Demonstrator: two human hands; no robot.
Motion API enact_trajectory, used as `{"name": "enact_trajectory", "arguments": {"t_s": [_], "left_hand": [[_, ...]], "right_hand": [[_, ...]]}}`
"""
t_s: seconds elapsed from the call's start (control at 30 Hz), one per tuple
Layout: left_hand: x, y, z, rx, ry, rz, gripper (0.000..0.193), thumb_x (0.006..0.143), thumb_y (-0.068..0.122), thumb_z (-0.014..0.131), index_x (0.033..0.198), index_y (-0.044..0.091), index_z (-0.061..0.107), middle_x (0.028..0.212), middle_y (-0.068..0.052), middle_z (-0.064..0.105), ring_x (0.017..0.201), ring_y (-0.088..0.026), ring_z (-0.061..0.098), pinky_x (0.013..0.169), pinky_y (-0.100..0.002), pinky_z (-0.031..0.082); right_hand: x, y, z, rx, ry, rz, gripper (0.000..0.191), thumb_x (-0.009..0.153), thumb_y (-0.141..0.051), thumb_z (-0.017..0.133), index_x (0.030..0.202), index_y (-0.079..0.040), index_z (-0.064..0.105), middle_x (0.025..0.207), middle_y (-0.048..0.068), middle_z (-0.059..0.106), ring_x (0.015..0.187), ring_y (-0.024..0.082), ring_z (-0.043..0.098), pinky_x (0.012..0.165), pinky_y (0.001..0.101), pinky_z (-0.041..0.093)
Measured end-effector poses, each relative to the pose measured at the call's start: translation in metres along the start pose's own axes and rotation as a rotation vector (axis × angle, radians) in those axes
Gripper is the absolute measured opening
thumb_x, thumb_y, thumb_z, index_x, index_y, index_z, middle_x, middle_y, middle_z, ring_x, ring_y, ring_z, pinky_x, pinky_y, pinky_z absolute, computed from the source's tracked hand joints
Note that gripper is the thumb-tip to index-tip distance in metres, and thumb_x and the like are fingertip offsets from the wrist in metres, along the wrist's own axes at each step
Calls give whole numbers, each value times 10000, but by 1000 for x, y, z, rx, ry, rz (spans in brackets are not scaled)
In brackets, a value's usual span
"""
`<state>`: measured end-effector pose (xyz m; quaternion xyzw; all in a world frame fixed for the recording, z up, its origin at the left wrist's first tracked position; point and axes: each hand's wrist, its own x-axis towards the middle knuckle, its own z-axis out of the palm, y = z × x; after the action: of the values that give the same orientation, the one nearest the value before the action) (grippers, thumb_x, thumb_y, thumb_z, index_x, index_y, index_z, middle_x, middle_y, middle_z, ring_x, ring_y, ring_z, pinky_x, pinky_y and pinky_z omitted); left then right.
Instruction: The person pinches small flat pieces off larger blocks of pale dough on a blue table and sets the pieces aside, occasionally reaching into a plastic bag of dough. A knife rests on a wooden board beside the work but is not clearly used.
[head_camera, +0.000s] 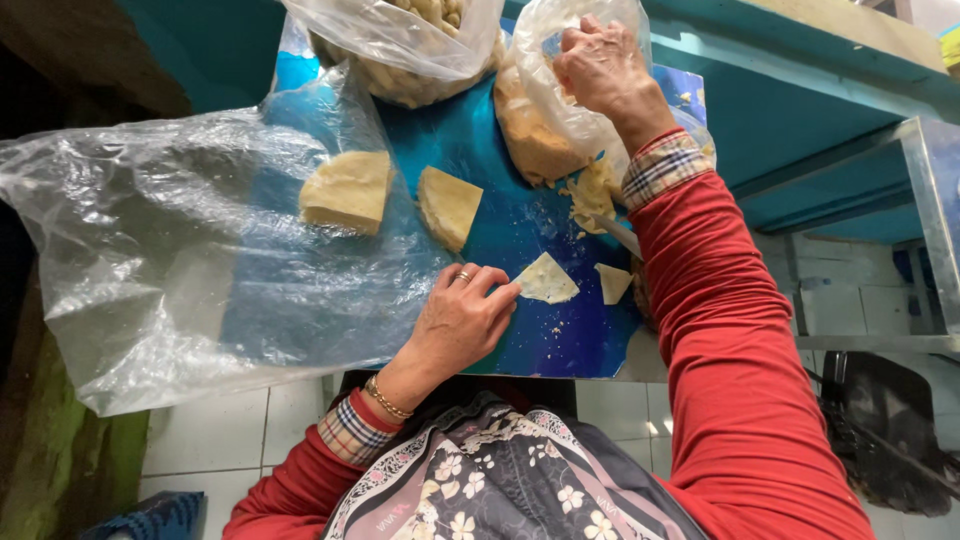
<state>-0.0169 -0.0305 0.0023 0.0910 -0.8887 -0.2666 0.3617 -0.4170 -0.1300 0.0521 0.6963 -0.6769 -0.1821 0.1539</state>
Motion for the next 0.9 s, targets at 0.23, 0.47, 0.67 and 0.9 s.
{"name": "enact_trajectory", "arguments": {"t_s": [0.23, 0.47, 0.67, 0.9], "left_hand": [[2, -1, -3, -1, -3, -5, 153, 862, 121, 724, 995, 79, 662, 1018, -66, 652, 955, -278, 623, 908, -422, 470], [1, -2, -2, -10, 10, 5, 145, 864, 109, 725, 990, 81, 659, 1007, -62, 650, 940, -271, 632, 925, -425, 474], [1, 1, -1, -8, 1, -5, 138, 871, 107, 722, 992, 80, 660, 1002, -63, 648, 938, -269, 632, 921, -426, 471], [0, 2, -2, -15, -3, -17, 137, 869, 101, 716, 988, 76, 655, 1006, -64, 653, 941, -266, 633, 915, -422, 466]], "right_hand": [[-2, -3, 9, 9, -81, 60, 150, 849, -221, 788, 985, -283, 801, 1129, 13, 723, 1175, 228, 632, 923, 412, 522], [0, -3, 14, 40, 84, 32, 305, 914, -115, 718, 1178, -257, 770, 1152, 33, 719, 1113, 245, 682, 866, 413, 561], [3, -5, 9, -70, -55, 55, 128, 863, -233, 726, 966, -214, 799, 1119, 36, 715, 1101, 234, 672, 850, 401, 566], [-7, 6, 4, 131, -14, 124, 139, 1006, -290, 691, 1086, -237, 792, 1171, 5, 752, 1174, 212, 648, 957, 376, 556]]}}
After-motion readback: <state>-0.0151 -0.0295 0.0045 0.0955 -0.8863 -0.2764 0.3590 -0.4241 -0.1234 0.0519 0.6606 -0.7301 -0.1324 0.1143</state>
